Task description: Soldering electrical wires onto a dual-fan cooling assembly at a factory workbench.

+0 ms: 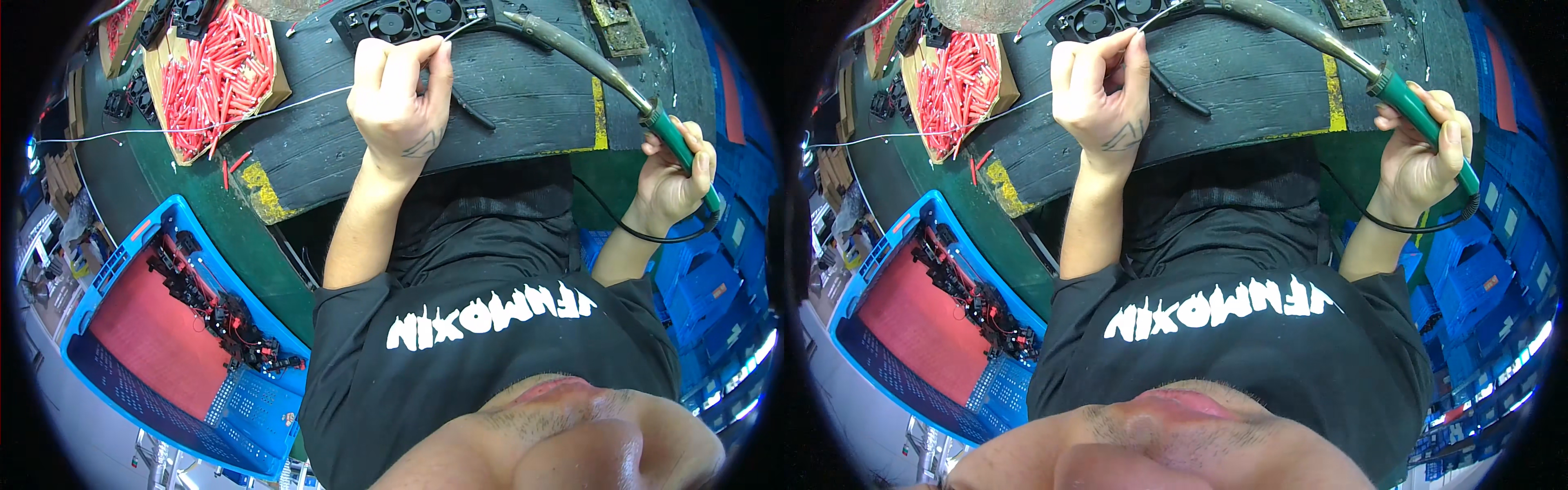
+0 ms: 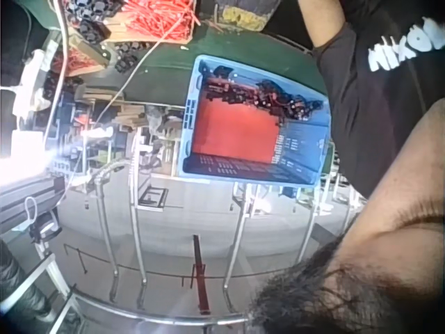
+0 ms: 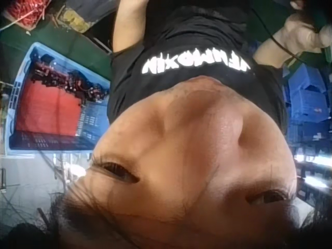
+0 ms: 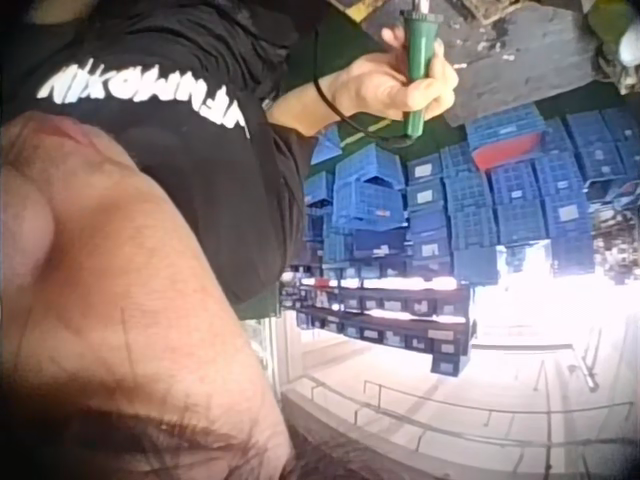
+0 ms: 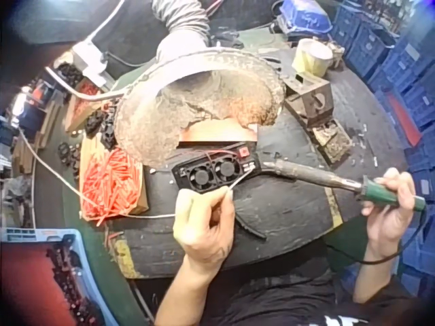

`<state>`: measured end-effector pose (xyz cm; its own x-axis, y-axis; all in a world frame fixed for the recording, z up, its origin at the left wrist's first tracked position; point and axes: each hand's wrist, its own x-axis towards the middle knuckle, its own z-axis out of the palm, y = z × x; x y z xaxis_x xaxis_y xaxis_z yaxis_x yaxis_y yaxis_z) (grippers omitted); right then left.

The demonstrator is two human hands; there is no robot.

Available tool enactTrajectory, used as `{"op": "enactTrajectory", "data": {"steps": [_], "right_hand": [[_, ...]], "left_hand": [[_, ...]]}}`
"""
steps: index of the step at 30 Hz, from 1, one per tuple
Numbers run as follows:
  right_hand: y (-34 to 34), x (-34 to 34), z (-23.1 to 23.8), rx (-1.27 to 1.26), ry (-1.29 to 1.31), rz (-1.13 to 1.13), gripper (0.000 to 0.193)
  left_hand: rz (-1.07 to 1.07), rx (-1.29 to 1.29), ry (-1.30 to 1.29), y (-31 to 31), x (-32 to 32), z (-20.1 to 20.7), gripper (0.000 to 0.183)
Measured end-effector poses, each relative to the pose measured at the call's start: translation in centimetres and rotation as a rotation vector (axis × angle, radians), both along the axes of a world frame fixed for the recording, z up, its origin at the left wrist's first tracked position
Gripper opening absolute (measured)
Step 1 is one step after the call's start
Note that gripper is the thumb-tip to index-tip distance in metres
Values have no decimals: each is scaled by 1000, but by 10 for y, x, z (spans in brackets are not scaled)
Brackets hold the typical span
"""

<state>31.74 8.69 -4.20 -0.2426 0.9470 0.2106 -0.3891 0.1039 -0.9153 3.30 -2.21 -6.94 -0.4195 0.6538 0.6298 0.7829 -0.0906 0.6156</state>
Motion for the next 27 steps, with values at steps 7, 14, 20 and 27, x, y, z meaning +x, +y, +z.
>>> {"op": "enactTrajectory", "data": {"steps": [7,14,20,27], "right_hand": [[2,-4,-2,-10,6,32,28],[2,-11,-3,-1,16,68,29],[3,-13,-4,-13,17,57,30],[4,-14,-5,-12,19,58,30]], "left_hand": [[-6,35,43,4,-2,-2,11],[1,-7,11,2,-2,0,9],[7,-13,-6,3,-1,1,8],[-9,38,33,4,-3,-4,11]]}}
